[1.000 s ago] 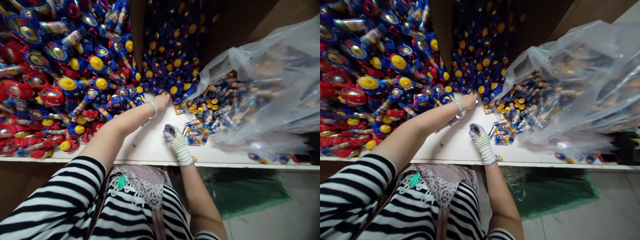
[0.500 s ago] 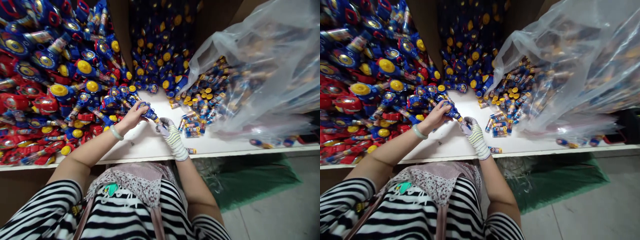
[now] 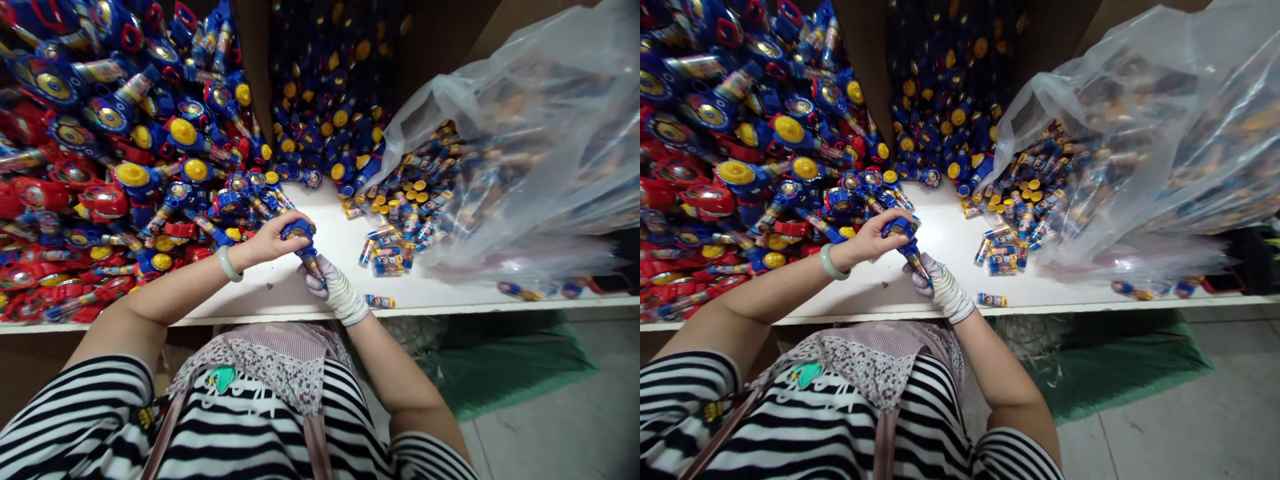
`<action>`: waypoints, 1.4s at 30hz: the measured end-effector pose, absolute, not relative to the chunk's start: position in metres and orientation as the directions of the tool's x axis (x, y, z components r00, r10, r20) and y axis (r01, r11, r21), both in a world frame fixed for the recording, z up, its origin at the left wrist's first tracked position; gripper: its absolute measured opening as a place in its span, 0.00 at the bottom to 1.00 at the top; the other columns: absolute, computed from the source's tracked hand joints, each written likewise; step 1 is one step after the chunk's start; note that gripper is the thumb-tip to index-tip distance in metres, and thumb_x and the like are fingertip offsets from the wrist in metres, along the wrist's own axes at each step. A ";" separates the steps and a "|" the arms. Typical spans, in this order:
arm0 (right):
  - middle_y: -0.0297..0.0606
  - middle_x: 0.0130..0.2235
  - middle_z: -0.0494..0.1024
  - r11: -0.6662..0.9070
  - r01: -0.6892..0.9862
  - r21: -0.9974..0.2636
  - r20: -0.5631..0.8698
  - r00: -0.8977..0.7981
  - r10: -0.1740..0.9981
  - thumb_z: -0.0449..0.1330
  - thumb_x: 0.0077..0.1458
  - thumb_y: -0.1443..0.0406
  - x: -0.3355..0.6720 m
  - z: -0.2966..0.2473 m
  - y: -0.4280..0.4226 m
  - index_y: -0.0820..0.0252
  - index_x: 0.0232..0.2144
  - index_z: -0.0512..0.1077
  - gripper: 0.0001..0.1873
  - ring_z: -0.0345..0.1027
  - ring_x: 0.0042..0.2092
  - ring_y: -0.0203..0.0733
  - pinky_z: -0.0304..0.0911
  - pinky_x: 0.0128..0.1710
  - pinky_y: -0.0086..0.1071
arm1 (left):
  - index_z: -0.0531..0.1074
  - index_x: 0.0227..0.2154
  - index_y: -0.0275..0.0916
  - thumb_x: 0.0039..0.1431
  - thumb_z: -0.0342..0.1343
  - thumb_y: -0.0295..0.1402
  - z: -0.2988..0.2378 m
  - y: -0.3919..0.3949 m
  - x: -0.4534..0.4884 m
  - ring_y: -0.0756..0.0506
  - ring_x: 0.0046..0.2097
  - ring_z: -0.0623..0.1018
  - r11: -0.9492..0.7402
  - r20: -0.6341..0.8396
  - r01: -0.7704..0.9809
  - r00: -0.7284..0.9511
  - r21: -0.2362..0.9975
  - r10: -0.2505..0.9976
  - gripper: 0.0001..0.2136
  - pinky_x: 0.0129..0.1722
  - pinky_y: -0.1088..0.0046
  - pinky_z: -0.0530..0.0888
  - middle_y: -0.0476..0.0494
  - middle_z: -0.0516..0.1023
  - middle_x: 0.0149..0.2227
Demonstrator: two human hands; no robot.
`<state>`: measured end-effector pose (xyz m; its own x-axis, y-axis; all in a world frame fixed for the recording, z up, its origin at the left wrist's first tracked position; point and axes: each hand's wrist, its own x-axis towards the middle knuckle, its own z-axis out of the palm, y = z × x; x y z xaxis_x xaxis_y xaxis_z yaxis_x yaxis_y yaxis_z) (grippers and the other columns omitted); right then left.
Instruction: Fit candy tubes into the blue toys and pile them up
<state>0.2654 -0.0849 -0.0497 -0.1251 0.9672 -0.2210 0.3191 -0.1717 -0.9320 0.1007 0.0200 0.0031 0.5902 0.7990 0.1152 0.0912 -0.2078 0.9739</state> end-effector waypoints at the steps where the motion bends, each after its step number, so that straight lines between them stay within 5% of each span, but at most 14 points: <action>1: 0.37 0.26 0.72 -0.169 0.339 -0.926 -0.204 -0.070 0.976 0.36 0.61 0.38 0.266 -0.048 -0.083 0.60 0.38 0.73 0.39 0.60 0.22 0.37 0.58 0.22 0.30 | 0.71 0.38 0.37 0.49 0.64 0.38 0.003 0.021 0.102 0.48 0.38 0.75 -0.175 0.081 0.117 0.558 0.978 0.826 0.16 0.37 0.74 0.75 0.45 0.74 0.38; 5: 0.39 0.30 0.73 -0.137 0.380 -0.915 -0.110 0.092 0.990 0.59 0.50 0.40 0.270 -0.041 -0.082 0.59 0.37 0.71 0.29 0.64 0.29 0.39 0.58 0.26 0.30 | 0.67 0.40 0.37 0.52 0.61 0.43 -0.006 0.018 0.109 0.51 0.28 0.73 0.041 -0.066 0.068 0.419 0.997 0.906 0.18 0.25 0.76 0.72 0.47 0.73 0.34; 9: 0.28 0.19 0.61 -0.323 -0.129 -0.937 -0.279 -0.277 0.920 0.47 0.55 0.36 0.258 -0.042 -0.100 0.56 0.26 0.65 0.31 0.42 0.17 0.30 0.44 0.16 0.27 | 0.68 0.39 0.36 0.47 0.64 0.51 -0.010 0.008 0.111 0.48 0.31 0.76 0.152 -0.019 -0.181 0.585 0.972 0.811 0.25 0.31 0.72 0.73 0.45 0.74 0.32; 12: 0.27 0.19 0.61 -0.391 -0.231 -0.891 -0.267 -0.429 0.863 0.51 0.54 0.37 0.247 -0.039 -0.107 0.57 0.29 0.67 0.30 0.42 0.17 0.29 0.42 0.16 0.26 | 0.71 0.37 0.34 0.44 0.66 0.52 -0.003 0.007 0.110 0.45 0.36 0.77 0.202 -0.019 -0.180 0.700 0.963 0.714 0.26 0.36 0.71 0.74 0.41 0.76 0.35; 15: 0.28 0.21 0.64 -0.306 -0.039 -0.951 -0.273 -0.359 0.892 0.56 0.57 0.43 0.253 -0.027 -0.098 0.59 0.37 0.70 0.25 0.51 0.20 0.31 0.48 0.19 0.26 | 0.72 0.38 0.35 0.47 0.67 0.46 0.006 0.018 0.103 0.47 0.34 0.76 0.164 -0.031 -0.178 0.579 0.970 0.815 0.21 0.33 0.74 0.73 0.44 0.75 0.34; 18: 0.35 0.29 0.73 -0.067 0.240 -0.969 -0.098 -0.122 0.988 0.56 0.58 0.46 0.270 -0.018 -0.088 0.58 0.40 0.71 0.22 0.64 0.28 0.37 0.61 0.28 0.30 | 0.68 0.40 0.39 0.52 0.63 0.43 0.006 0.031 0.094 0.50 0.30 0.75 0.156 -0.041 -0.267 0.392 0.951 0.919 0.18 0.29 0.76 0.74 0.49 0.73 0.32; 22: 0.44 0.44 0.79 0.099 0.659 -0.746 0.135 0.004 0.991 0.52 0.62 0.50 0.276 -0.015 -0.083 0.57 0.51 0.71 0.23 0.72 0.44 0.47 0.66 0.43 0.37 | 0.65 0.41 0.40 0.54 0.61 0.41 -0.005 0.030 0.089 0.50 0.28 0.75 0.148 -0.051 -0.205 0.417 0.967 0.907 0.16 0.25 0.76 0.75 0.50 0.73 0.32; 26: 0.47 0.44 0.81 0.074 0.886 -0.458 0.102 -0.031 0.994 0.48 0.65 0.53 0.266 -0.016 -0.081 0.61 0.53 0.71 0.24 0.75 0.42 0.48 0.64 0.40 0.34 | 0.66 0.41 0.39 0.56 0.59 0.40 -0.009 0.017 0.095 0.52 0.25 0.73 0.055 -0.022 -0.073 0.394 0.996 0.919 0.15 0.19 0.79 0.72 0.50 0.72 0.32; 29: 0.47 0.43 0.81 0.057 0.931 -0.360 0.041 -0.046 0.998 0.48 0.65 0.53 0.266 -0.015 -0.081 0.61 0.52 0.71 0.24 0.75 0.37 0.48 0.62 0.35 0.33 | 0.66 0.41 0.38 0.56 0.59 0.40 -0.007 0.010 0.100 0.53 0.23 0.71 -0.030 0.017 0.029 0.375 0.999 0.927 0.14 0.18 0.80 0.70 0.50 0.71 0.31; 31: 0.47 0.42 0.80 0.055 0.916 -0.398 0.016 -0.054 0.998 0.48 0.64 0.52 0.269 -0.017 -0.083 0.61 0.49 0.72 0.23 0.73 0.34 0.46 0.60 0.33 0.33 | 0.66 0.41 0.38 0.57 0.58 0.39 -0.006 0.007 0.099 0.54 0.23 0.70 -0.071 0.023 0.101 0.410 0.992 0.912 0.13 0.19 0.80 0.69 0.50 0.70 0.31; 33: 0.45 0.38 0.79 0.058 0.816 -0.575 -0.007 -0.076 0.997 0.48 0.63 0.50 0.271 -0.024 -0.087 0.61 0.45 0.73 0.24 0.71 0.32 0.43 0.59 0.31 0.32 | 0.66 0.41 0.38 0.58 0.56 0.38 -0.004 0.004 0.095 0.53 0.25 0.71 -0.136 0.052 0.149 0.463 0.979 0.885 0.12 0.22 0.78 0.70 0.50 0.71 0.31; 36: 0.34 0.23 0.70 0.001 0.429 -0.903 -0.114 -0.242 0.963 0.39 0.64 0.45 0.270 -0.040 -0.093 0.61 0.37 0.72 0.31 0.59 0.22 0.36 0.56 0.24 0.29 | 0.67 0.41 0.37 0.57 0.57 0.37 -0.001 0.003 0.087 0.49 0.34 0.74 -0.339 0.211 0.151 0.537 0.928 0.817 0.12 0.35 0.74 0.74 0.46 0.73 0.36; 38: 0.30 0.18 0.62 -0.098 0.233 -0.968 -0.176 -0.347 0.921 0.30 0.64 0.44 0.267 -0.049 -0.094 0.61 0.36 0.72 0.39 0.51 0.18 0.35 0.53 0.20 0.29 | 0.68 0.42 0.37 0.55 0.60 0.38 0.000 0.005 0.084 0.46 0.41 0.75 -0.456 0.300 0.131 0.591 0.880 0.749 0.14 0.43 0.70 0.74 0.43 0.74 0.40; 42: 0.38 0.29 0.73 -0.070 0.439 -0.896 -0.115 -0.076 0.991 0.46 0.59 0.41 0.265 -0.046 -0.088 0.61 0.42 0.72 0.32 0.64 0.27 0.39 0.60 0.29 0.32 | 0.67 0.43 0.38 0.58 0.57 0.39 -0.001 0.011 0.088 0.50 0.32 0.74 -0.308 0.142 0.231 0.541 0.923 0.829 0.14 0.33 0.74 0.74 0.46 0.73 0.36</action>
<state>0.2655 -0.0885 -0.0462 -0.0755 0.9905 -0.1146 0.4387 -0.0702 -0.8959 0.0877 0.0111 -0.0009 0.5408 0.8291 0.1419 0.2305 -0.3083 0.9229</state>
